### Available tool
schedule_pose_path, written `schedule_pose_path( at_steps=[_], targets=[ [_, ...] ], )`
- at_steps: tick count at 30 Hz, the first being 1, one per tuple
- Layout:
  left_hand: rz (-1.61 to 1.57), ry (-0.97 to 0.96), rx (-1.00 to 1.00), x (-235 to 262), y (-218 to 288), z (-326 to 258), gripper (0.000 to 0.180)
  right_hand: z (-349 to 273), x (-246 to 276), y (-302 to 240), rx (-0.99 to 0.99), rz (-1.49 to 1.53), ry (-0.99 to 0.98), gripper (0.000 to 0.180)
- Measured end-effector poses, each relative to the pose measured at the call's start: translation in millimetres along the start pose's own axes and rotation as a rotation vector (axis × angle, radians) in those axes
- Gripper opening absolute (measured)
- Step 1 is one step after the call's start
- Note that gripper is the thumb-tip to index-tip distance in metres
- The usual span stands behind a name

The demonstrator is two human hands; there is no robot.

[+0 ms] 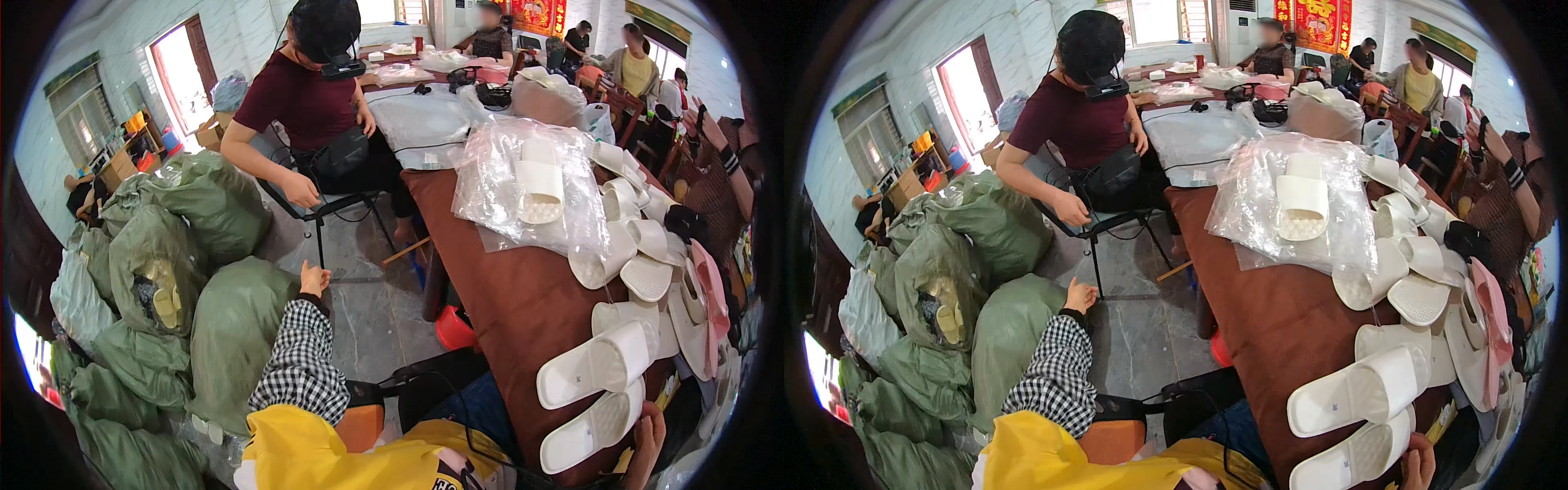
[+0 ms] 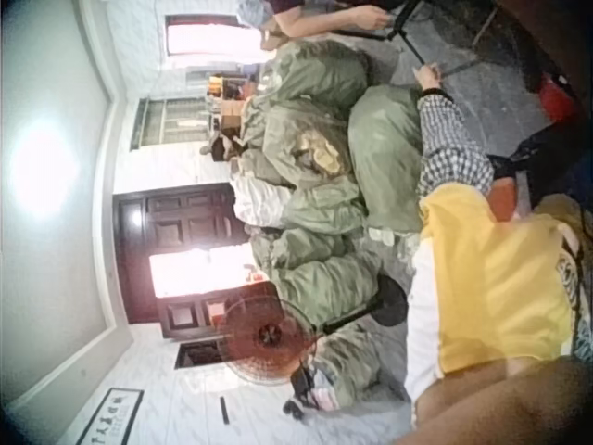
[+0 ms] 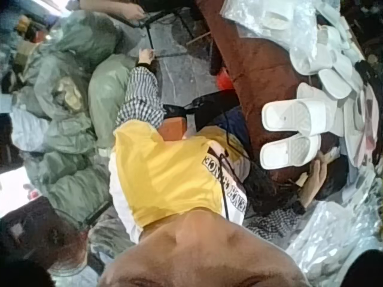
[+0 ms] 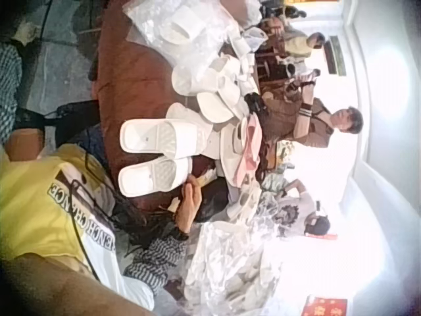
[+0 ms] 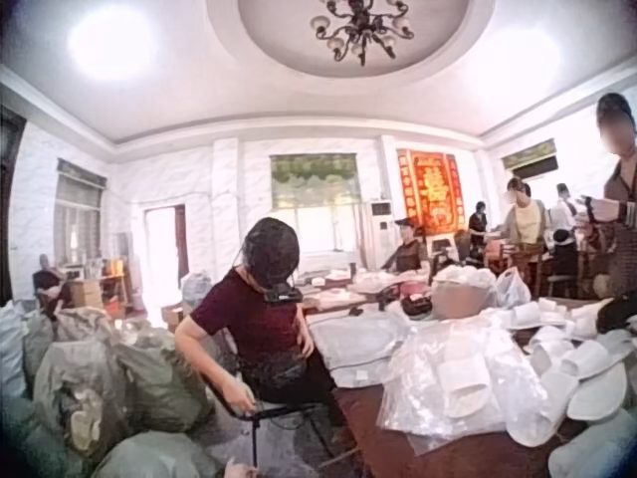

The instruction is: Packaging white slippers into large plastic bags for distribution.

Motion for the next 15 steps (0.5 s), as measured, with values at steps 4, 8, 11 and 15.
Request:
schedule_pose_path(
  at_steps=[4, 8, 11, 15],
  targets=[
    [0.531, 0.043, -0.235, 32, 8, 45, 0.075, -3, -3, -7, -0.009, 0.009, 0.013, 0.034],
    [0.789, 0.008, -0.069, 32, -11, 53, 0.078, -5, 1, -5, -0.028, -0.018, 0.053, 0.036],
    [0.899, -0.017, -0.139, 36, -6, 54, 0.075, -2, 3, 1, -0.027, -0.025, 0.027, 0.036],
    [0.800, -0.009, -0.178, 31, -10, 55, 0.065, 0, 9, 8, -0.020, -0.006, 0.041, 0.032]
  ],
)
Point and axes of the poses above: each hand's wrist, its own z-axis towards the middle knuckle, its own x-axis out of the back of the hand, y = z × x, the point moved 7 cm from there along z, towards the middle knuckle, and after that the axes turned 13 degrees about y, right-handed, at the moved point
